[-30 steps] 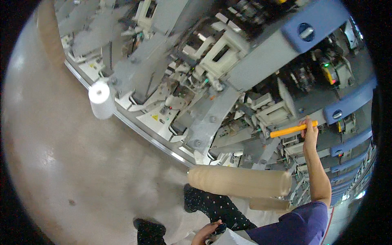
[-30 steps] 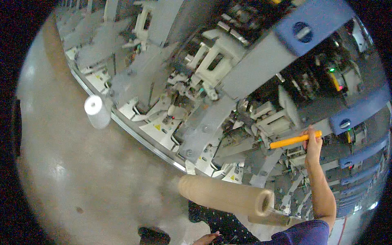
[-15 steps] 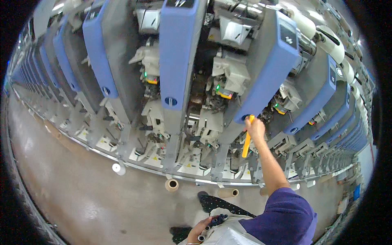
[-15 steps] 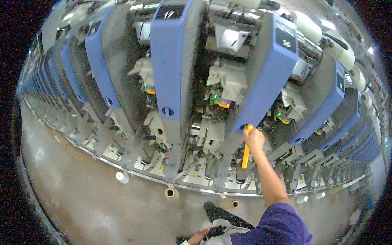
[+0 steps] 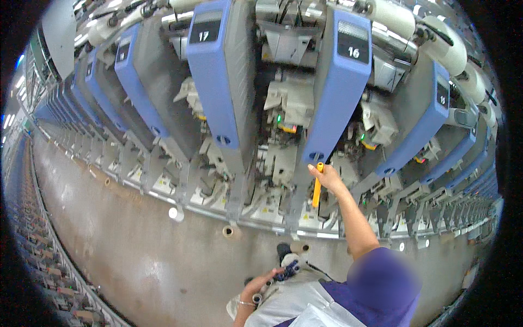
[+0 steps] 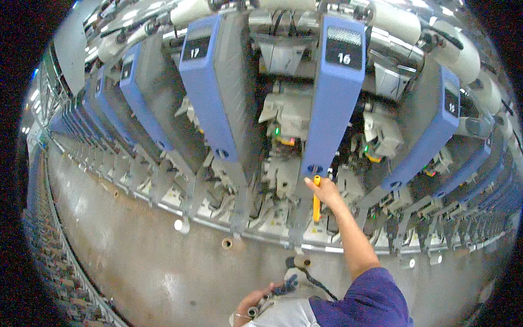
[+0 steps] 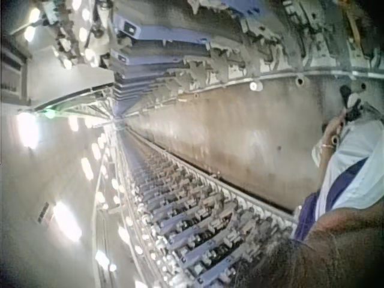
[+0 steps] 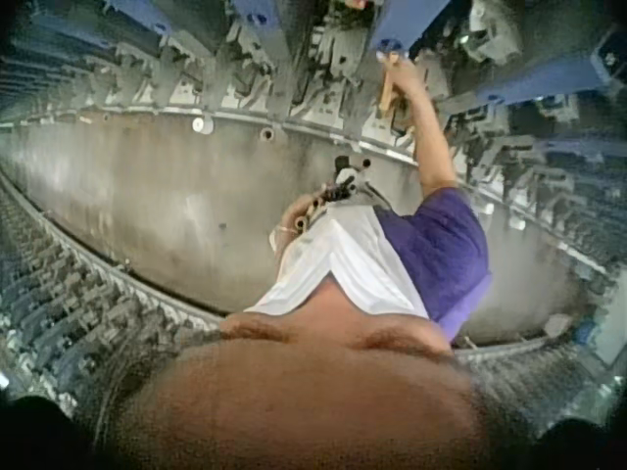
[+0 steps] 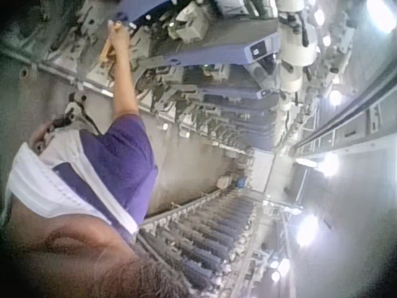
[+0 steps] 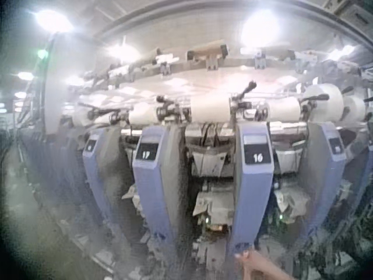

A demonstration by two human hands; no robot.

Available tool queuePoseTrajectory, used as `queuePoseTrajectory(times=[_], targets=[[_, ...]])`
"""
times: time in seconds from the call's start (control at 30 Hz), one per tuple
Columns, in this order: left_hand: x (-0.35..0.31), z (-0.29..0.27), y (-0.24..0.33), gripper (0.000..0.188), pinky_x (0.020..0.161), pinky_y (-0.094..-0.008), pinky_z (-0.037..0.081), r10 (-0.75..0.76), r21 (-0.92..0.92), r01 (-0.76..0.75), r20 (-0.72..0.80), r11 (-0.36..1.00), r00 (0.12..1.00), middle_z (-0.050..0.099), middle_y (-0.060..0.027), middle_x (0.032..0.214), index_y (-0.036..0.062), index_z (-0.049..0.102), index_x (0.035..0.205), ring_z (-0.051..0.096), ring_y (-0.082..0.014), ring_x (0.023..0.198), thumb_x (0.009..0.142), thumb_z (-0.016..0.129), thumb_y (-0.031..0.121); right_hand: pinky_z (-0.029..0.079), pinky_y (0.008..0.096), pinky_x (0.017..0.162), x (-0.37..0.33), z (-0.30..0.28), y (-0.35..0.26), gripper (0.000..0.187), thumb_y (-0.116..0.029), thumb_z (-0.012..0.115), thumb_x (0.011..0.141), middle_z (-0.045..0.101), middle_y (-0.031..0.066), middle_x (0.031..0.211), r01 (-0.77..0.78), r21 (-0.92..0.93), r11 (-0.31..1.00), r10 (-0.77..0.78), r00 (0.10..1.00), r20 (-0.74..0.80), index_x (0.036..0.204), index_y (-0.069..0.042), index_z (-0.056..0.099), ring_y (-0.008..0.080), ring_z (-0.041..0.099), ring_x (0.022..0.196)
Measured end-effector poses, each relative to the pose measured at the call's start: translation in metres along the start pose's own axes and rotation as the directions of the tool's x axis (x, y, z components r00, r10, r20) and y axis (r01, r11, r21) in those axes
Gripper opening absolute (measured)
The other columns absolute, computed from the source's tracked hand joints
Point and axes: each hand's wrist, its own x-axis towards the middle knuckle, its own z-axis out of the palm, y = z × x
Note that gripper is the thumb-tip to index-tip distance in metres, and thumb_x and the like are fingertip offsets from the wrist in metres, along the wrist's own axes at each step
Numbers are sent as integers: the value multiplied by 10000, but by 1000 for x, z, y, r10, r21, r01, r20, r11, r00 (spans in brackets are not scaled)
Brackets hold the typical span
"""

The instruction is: The person walks along a row of textile machines and replaces empty spools with new ones. They remove empty spools from the top of each machine and install new spools, occasionally using a yellow tool to assist with the process.

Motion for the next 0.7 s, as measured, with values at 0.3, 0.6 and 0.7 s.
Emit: queuePoseTrajectory(times=[0.3,0.6,0.7], targets=[[-75,-21,-14,600,1131,-337,271,12,42,-10,-59,999,998,549,-91,1371,31,558,1331,439,-218,1316,1024,349,502,545,373,694,-37,109,43,287,-374,663,869,714,145,847,65,177,982,-73,997,38,979,-119,738,300,696,789],[-88,-24,20,583,1109,-328,268,-158,45,169,-188,985,969,548,-55,1381,76,529,1376,437,-203,1304,1026,335,501,544,391,698,47,201,52,186,-242,688,825,698,178,844,262,59,963,-233,924,-302,941,-110,751,347,683,783],[-85,-24,34,567,1101,-323,270,-253,94,306,-364,947,896,562,-62,1362,82,537,1371,446,-198,1283,1025,349,489,535,376,642,70,227,53,220,-267,703,818,690,178,736,136,213,968,-86,970,-228,959,-105,750,293,708,709]])
